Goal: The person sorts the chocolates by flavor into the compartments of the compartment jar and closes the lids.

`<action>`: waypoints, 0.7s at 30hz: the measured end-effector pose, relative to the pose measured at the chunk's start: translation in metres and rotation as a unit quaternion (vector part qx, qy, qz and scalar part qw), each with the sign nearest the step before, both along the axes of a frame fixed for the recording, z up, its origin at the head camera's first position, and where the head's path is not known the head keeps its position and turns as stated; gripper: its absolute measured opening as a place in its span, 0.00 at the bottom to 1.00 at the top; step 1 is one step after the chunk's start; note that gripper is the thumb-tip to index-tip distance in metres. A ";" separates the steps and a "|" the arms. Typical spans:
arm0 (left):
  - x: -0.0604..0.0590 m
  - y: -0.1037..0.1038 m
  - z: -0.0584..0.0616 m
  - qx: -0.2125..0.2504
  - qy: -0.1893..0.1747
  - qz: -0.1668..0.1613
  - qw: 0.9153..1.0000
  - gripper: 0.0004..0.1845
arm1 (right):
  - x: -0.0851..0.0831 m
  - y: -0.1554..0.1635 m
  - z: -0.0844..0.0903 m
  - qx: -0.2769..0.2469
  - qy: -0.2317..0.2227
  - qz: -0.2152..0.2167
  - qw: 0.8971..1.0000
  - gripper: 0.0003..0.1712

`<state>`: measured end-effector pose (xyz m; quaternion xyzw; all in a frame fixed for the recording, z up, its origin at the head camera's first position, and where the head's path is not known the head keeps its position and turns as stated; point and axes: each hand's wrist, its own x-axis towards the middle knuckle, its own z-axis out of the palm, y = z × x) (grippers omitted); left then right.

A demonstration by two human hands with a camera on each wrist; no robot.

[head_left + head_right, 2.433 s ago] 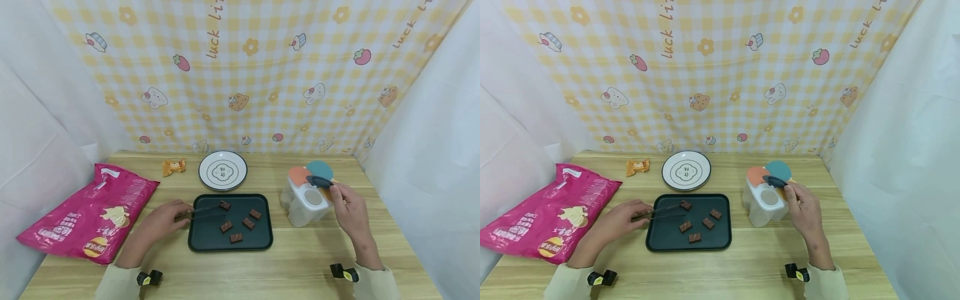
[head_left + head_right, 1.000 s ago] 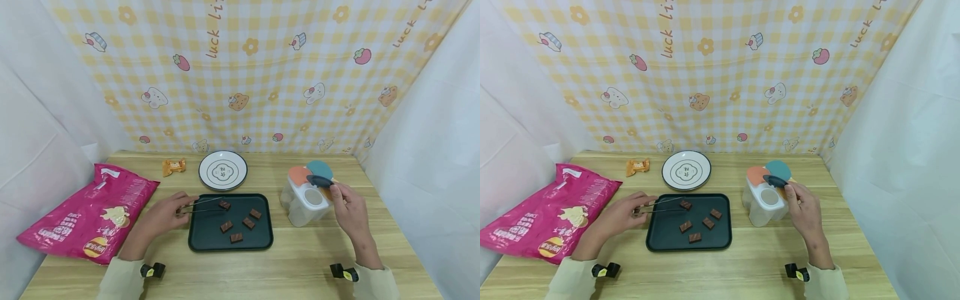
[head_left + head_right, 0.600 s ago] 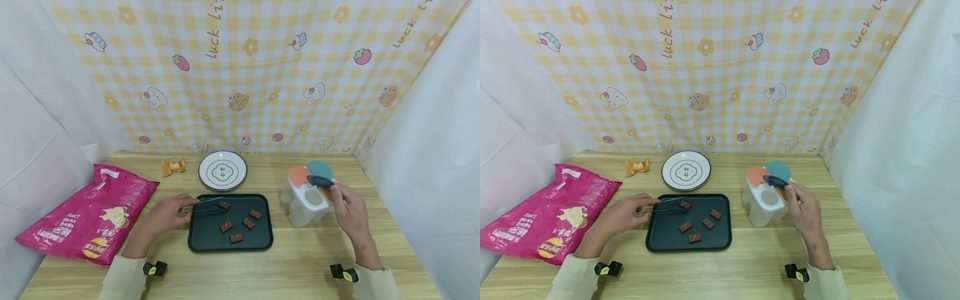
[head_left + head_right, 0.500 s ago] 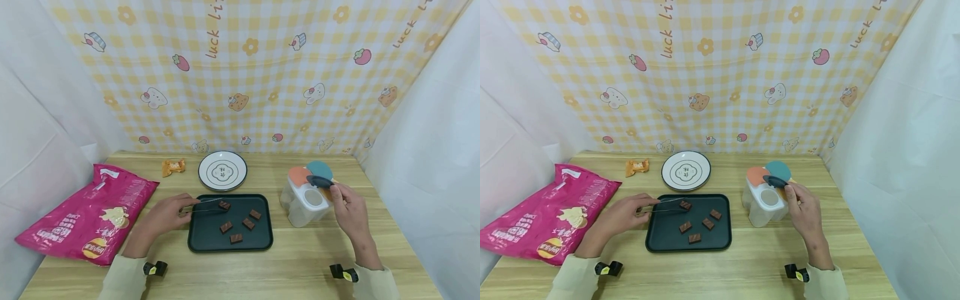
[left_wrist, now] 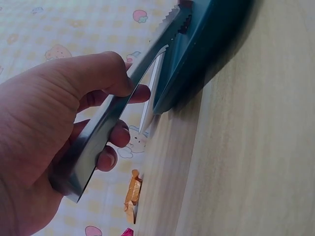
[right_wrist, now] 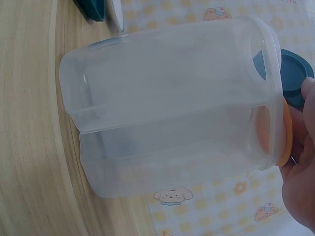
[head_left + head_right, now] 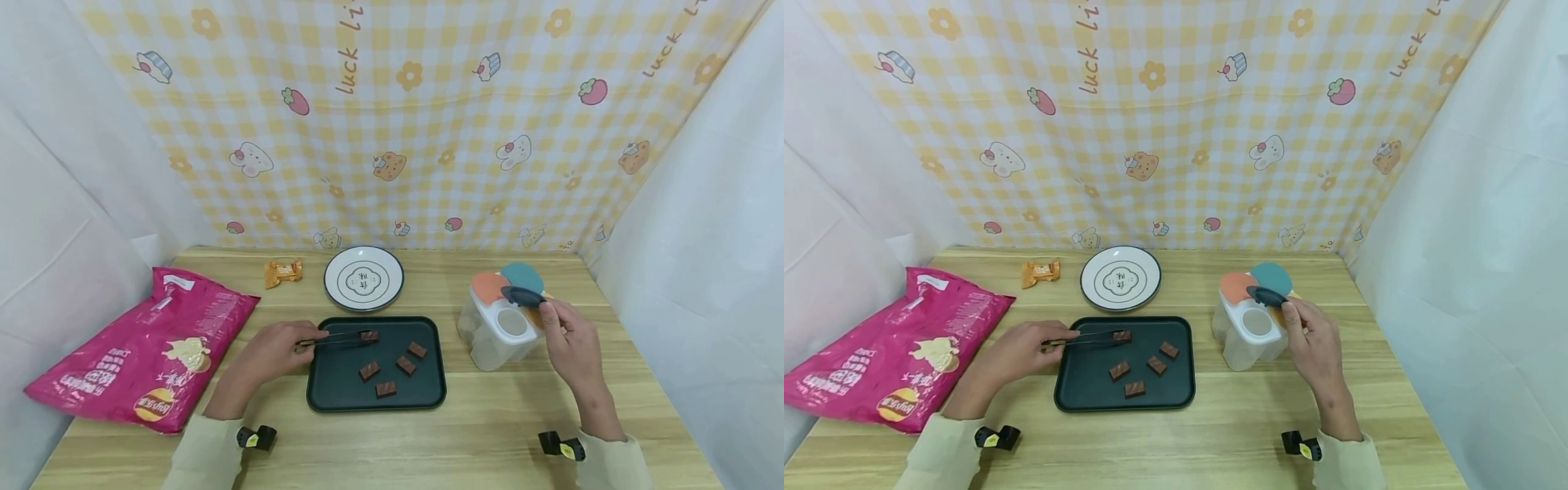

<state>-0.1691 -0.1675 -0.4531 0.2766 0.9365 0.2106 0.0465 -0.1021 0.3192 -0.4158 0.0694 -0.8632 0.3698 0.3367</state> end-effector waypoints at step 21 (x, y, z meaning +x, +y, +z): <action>0.002 -0.001 0.002 0.019 0.041 -0.025 0.999 0.16 | 0.001 0.000 0.000 0.001 -0.004 -0.002 1.000 0.12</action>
